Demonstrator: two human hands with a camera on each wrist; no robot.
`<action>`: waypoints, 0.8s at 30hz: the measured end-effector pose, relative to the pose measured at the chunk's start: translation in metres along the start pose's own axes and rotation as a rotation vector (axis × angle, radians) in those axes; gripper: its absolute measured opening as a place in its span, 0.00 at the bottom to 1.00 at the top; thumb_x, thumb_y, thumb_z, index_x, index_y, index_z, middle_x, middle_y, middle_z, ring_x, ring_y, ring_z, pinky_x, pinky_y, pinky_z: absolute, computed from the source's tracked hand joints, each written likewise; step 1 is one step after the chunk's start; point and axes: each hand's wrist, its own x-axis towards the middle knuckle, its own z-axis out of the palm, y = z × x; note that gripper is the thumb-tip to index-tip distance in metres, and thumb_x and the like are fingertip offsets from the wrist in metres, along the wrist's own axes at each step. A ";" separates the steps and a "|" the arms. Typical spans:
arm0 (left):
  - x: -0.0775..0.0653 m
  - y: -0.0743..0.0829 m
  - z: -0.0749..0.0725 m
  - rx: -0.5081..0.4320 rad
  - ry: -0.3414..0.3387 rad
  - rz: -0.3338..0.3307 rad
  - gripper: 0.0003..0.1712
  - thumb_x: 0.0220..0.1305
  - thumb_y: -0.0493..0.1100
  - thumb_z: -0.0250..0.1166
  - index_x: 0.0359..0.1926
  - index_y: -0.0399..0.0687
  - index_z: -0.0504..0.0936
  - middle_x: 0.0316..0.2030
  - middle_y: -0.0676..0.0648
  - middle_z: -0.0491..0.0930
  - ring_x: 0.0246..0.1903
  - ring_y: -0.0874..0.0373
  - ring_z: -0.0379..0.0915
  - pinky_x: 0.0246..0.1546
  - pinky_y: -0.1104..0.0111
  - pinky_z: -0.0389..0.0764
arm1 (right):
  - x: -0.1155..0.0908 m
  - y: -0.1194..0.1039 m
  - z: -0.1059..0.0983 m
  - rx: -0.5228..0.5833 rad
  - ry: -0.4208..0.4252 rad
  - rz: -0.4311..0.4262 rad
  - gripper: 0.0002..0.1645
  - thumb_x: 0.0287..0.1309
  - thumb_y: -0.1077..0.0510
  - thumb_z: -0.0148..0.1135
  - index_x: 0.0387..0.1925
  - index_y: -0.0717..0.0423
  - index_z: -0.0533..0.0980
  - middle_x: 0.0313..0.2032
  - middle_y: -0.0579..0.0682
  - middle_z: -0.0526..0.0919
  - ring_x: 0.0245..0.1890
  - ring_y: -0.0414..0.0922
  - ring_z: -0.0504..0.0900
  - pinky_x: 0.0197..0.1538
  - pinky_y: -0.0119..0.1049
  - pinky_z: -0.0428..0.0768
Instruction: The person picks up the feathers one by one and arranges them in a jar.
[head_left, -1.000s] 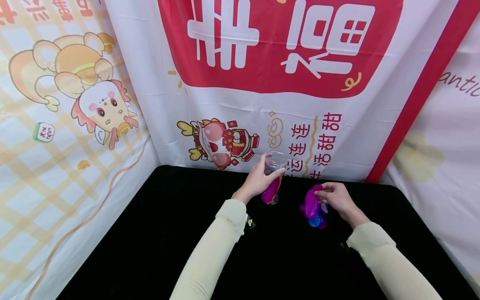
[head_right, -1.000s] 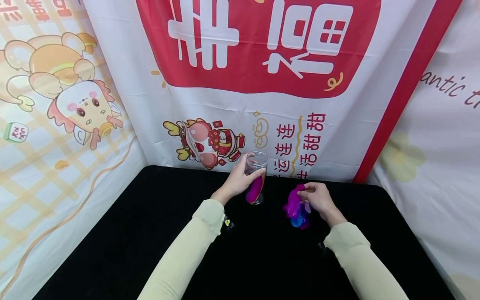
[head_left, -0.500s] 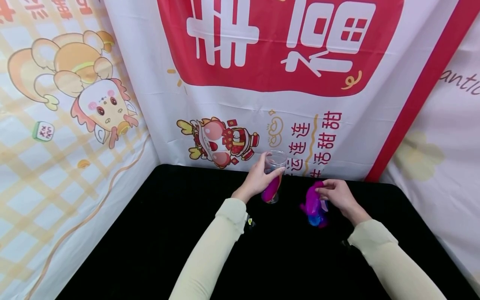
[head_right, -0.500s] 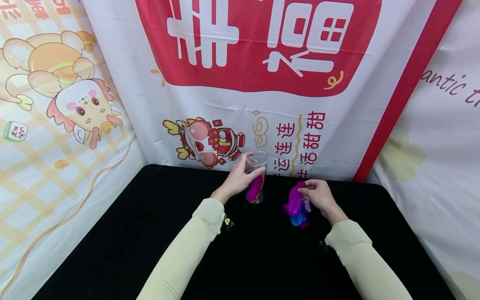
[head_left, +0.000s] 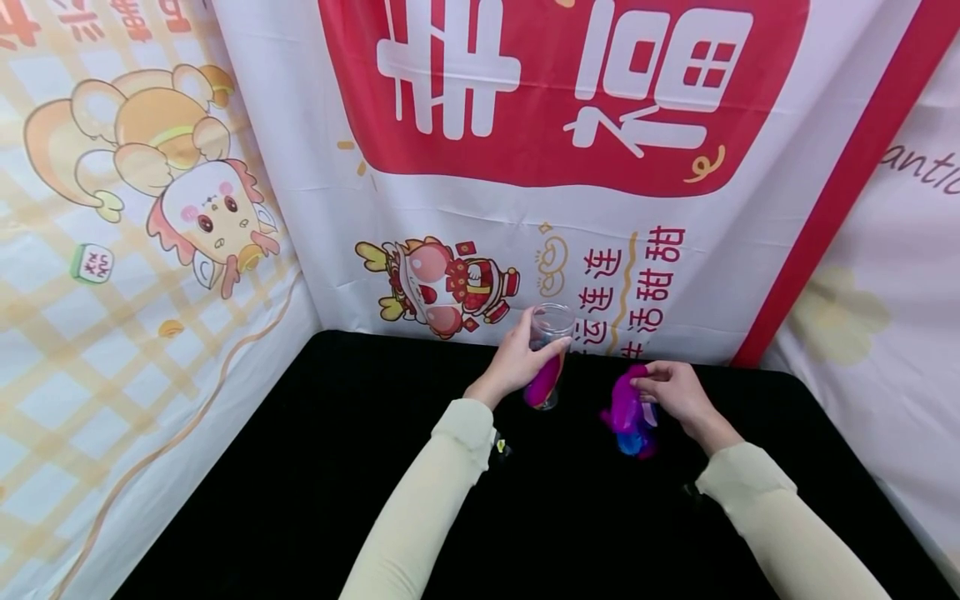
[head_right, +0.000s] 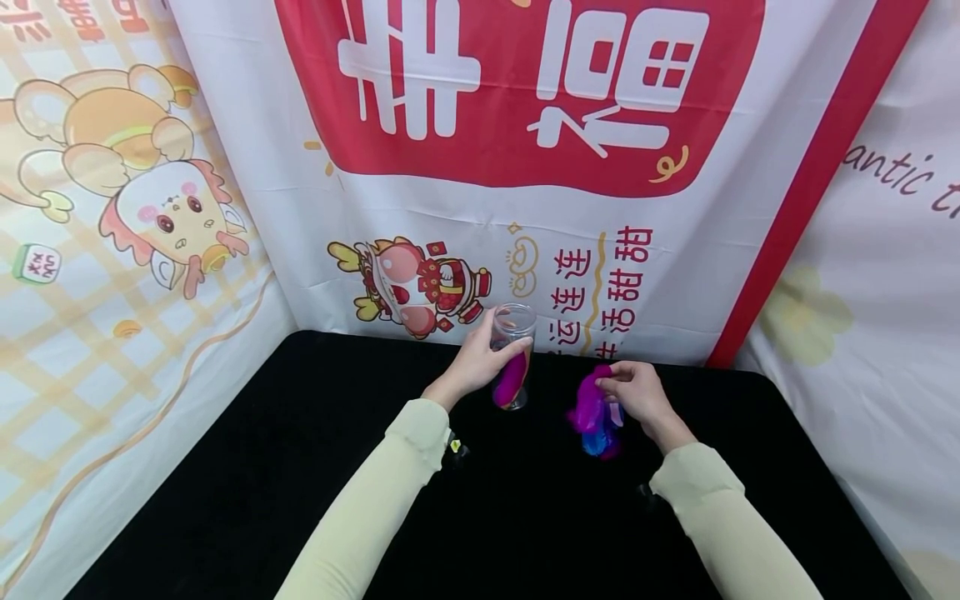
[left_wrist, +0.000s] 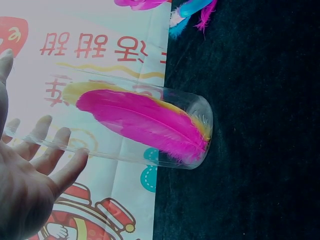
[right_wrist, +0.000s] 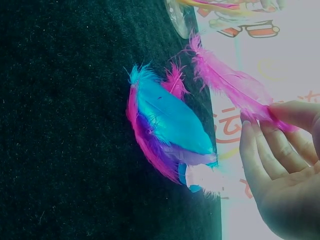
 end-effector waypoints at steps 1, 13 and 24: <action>0.000 0.000 0.000 0.001 0.000 0.001 0.49 0.67 0.67 0.65 0.77 0.50 0.56 0.61 0.44 0.75 0.62 0.48 0.75 0.64 0.55 0.75 | 0.000 0.000 0.000 0.000 0.001 0.001 0.18 0.69 0.61 0.64 0.52 0.74 0.76 0.38 0.53 0.89 0.35 0.39 0.88 0.51 0.49 0.86; 0.000 0.001 0.000 0.003 0.007 -0.002 0.47 0.67 0.68 0.65 0.76 0.53 0.58 0.61 0.46 0.76 0.62 0.50 0.75 0.64 0.56 0.75 | 0.002 0.000 -0.004 0.031 -0.008 0.000 0.18 0.70 0.62 0.63 0.52 0.74 0.76 0.39 0.53 0.89 0.35 0.39 0.88 0.45 0.39 0.87; -0.001 0.002 0.000 0.009 0.010 -0.001 0.46 0.67 0.67 0.65 0.76 0.55 0.58 0.59 0.45 0.76 0.61 0.49 0.75 0.63 0.56 0.76 | 0.003 -0.007 -0.007 0.048 -0.008 -0.017 0.18 0.70 0.62 0.63 0.52 0.76 0.77 0.38 0.54 0.90 0.34 0.40 0.88 0.41 0.34 0.87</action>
